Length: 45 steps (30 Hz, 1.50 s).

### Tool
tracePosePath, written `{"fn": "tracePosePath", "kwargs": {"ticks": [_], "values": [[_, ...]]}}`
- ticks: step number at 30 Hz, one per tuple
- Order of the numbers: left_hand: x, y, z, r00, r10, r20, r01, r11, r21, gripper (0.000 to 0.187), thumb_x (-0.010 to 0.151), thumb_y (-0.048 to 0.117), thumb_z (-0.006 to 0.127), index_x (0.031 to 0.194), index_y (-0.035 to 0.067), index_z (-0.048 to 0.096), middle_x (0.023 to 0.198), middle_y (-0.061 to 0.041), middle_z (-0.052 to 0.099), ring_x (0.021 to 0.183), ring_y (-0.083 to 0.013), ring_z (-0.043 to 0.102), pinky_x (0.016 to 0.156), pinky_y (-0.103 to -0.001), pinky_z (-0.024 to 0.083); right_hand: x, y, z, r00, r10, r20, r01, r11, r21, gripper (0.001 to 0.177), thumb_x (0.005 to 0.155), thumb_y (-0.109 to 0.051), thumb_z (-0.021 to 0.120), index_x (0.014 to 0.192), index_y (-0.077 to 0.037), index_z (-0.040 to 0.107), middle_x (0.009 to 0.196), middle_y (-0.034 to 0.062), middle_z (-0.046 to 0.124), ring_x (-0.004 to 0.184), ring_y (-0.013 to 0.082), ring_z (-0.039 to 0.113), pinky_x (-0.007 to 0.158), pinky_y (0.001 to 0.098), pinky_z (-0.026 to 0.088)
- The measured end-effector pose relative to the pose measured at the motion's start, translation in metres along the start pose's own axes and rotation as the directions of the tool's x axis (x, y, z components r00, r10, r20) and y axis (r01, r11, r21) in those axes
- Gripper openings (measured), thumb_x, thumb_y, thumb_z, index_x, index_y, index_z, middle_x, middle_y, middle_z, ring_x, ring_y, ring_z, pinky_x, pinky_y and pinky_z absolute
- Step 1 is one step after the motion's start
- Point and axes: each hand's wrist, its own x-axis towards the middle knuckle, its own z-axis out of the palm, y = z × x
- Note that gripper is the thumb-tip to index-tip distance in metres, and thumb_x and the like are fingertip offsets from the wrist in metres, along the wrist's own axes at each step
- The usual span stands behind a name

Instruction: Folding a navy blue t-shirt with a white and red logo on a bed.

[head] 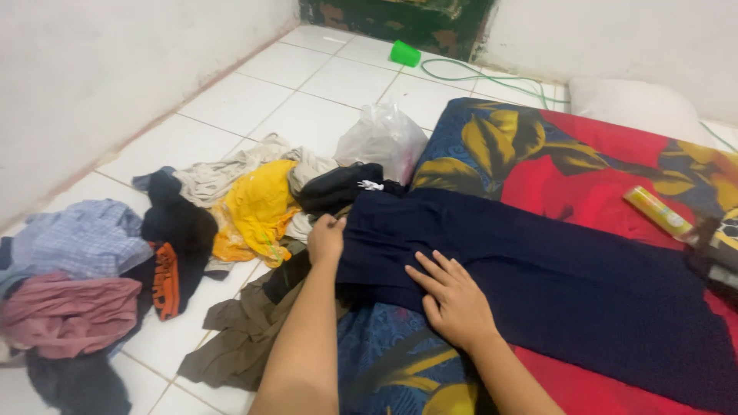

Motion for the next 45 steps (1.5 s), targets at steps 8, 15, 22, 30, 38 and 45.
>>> {"fn": "tracePosePath", "kwargs": {"ticks": [8, 15, 22, 30, 38, 45], "values": [[-0.036, 0.022, -0.017, 0.988, 0.150, 0.044, -0.153, 0.984, 0.088, 0.030, 0.092, 0.045, 0.067, 0.099, 0.016, 0.070, 0.102, -0.012, 0.074, 0.101, -0.0361, 0.068, 0.084, -0.049, 0.052, -0.003, -0.003, -0.002, 0.990, -0.114, -0.088, 0.113, 0.993, -0.018, 0.048, 0.081, -0.014, 0.065, 0.129, -0.018, 0.070, 0.146, 0.0101, 0.057, 0.139, 0.0354, 0.045, 0.114, 0.0518, 0.033], [-0.038, 0.036, -0.039, 0.709, 0.653, 0.267, -0.696, 0.707, 0.122, 0.027, 0.088, 0.049, 0.070, 0.098, 0.025, 0.077, 0.118, -0.006, 0.066, 0.121, -0.0298, 0.057, 0.100, -0.051, 0.039, -0.004, -0.004, -0.014, 0.960, -0.056, -0.275, 0.086, 0.992, 0.098, 0.035, 0.080, -0.007, 0.069, 0.115, -0.010, 0.072, 0.124, 0.0069, 0.069, 0.124, 0.0282, 0.061, 0.115, 0.0473, 0.042], [-0.002, 0.032, -0.033, 0.574, 0.658, 0.487, -0.815, 0.517, 0.262, 0.027, 0.092, 0.048, 0.064, 0.101, 0.023, 0.072, 0.116, -0.004, 0.067, 0.123, -0.0277, 0.058, 0.099, -0.050, 0.043, 0.008, 0.035, -0.015, 0.974, -0.109, -0.199, 0.100, 0.994, -0.052, 0.036, 0.075, -0.003, 0.071, 0.110, -0.009, 0.076, 0.120, 0.0052, 0.073, 0.115, 0.0282, 0.065, 0.099, 0.0422, 0.049], [0.023, 0.031, -0.052, 0.499, 0.614, 0.611, -0.759, 0.651, -0.034, 0.028, 0.093, 0.040, 0.065, 0.101, 0.013, 0.068, 0.102, -0.011, 0.073, 0.103, -0.0339, 0.067, 0.086, -0.046, 0.052, 0.000, 0.038, -0.001, 0.948, -0.135, -0.289, 0.124, 0.991, -0.057, 0.032, 0.077, -0.002, 0.072, 0.107, -0.010, 0.076, 0.118, 0.0026, 0.074, 0.117, 0.0260, 0.065, 0.100, 0.0417, 0.051], [0.067, -0.038, -0.008, 0.698, 0.473, 0.537, -0.467, 0.870, -0.160, 0.030, 0.101, 0.038, 0.060, 0.105, 0.009, 0.070, 0.101, -0.015, 0.076, 0.099, -0.0336, 0.072, 0.090, -0.042, 0.054, -0.002, 0.043, 0.003, 0.954, -0.065, -0.292, 0.072, 0.997, 0.011, 0.016, 0.078, -0.004, 0.075, 0.092, -0.011, 0.076, 0.105, 0.0009, 0.074, 0.115, 0.0243, 0.067, 0.099, 0.0417, 0.052], [0.020, 0.015, -0.010, 0.777, 0.338, 0.531, -0.554, 0.767, 0.324, 0.033, 0.101, 0.044, 0.054, 0.112, 0.018, 0.072, 0.117, -0.011, 0.072, 0.113, -0.0341, 0.064, 0.092, -0.059, 0.044, 0.000, 0.044, 0.000, 0.951, -0.099, -0.292, 0.093, 0.995, -0.035, 0.014, 0.075, -0.008, 0.075, 0.089, -0.012, 0.076, 0.104, 0.0024, 0.074, 0.112, 0.0247, 0.068, 0.096, 0.0420, 0.052]]}}
